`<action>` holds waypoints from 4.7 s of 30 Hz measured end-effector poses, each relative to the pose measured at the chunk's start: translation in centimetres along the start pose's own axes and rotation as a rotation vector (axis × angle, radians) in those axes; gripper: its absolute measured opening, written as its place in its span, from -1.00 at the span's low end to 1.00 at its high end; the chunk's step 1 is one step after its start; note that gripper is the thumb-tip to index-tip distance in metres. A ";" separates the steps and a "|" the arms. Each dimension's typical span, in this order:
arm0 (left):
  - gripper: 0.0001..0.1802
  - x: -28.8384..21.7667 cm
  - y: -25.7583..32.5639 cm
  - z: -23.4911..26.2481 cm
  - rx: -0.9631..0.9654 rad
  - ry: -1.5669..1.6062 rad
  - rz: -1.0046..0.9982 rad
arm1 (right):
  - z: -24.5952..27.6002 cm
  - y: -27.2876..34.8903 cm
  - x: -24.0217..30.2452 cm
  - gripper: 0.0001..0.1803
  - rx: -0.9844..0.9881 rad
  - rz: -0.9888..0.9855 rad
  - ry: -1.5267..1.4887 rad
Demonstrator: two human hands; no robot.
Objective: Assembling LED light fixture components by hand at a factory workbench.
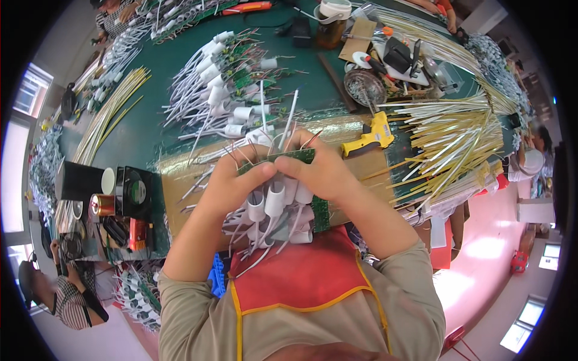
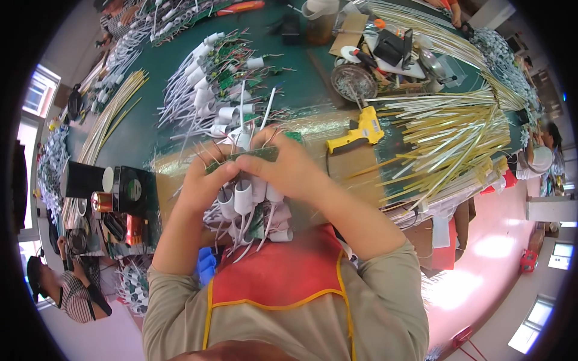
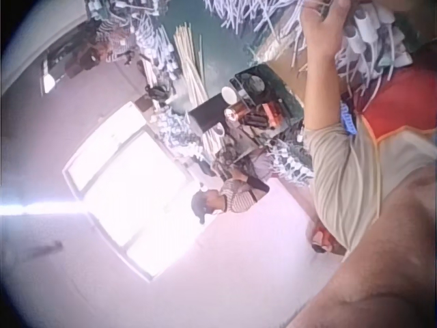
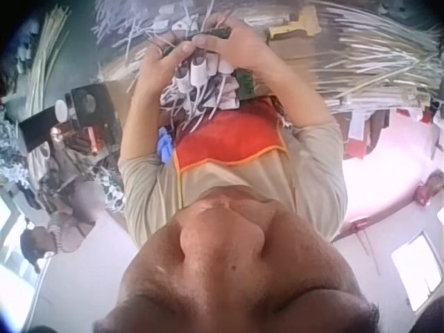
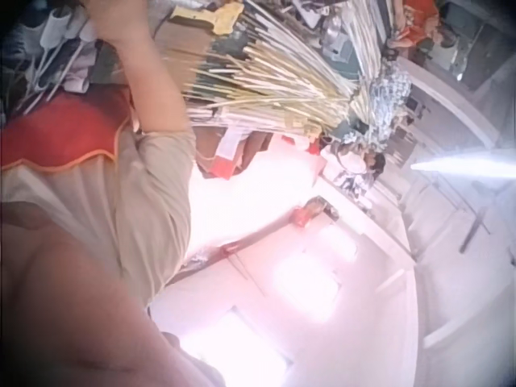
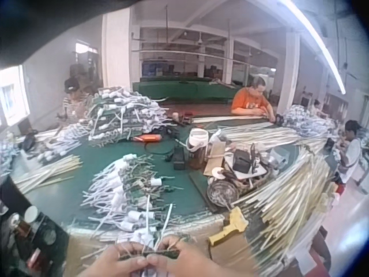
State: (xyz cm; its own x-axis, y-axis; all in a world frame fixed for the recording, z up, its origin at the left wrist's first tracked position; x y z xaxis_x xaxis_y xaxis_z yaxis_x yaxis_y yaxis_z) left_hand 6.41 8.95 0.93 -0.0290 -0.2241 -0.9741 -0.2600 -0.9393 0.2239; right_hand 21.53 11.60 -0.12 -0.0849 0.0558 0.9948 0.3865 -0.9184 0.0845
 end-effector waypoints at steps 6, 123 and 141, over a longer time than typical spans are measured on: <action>-0.72 0.9 0.4 0.7 -0.012 0.008 0.033 | -1.3 0.1 0.9 -0.70 0.221 -0.112 -0.433; -0.79 -4.8 -1.6 -2.5 0.058 -1.294 -0.902 | 0.9 2.5 -1.4 -0.80 -0.119 0.221 0.372; -0.44 -4.1 -4.0 -2.0 0.057 -1.338 -0.824 | 1.0 3.3 -1.4 -0.82 -0.153 0.264 0.392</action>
State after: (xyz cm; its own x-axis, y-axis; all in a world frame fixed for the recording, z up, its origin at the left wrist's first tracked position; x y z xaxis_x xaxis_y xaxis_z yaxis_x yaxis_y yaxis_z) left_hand 9.50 13.12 4.09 -0.6587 0.7373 -0.1499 -0.6685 -0.6650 -0.3330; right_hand 23.83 8.92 -1.18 -0.3526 -0.3105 0.8828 0.3048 -0.9300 -0.2054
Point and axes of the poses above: each hand's wrist, its own y-axis away from the middle knuckle, its own z-axis out of the back of the hand, x = y × z, the point moved 7 cm from there along -y, towards the middle knuckle, and after that the axes turned 4 degrees about -y, right-handed, at the moved point
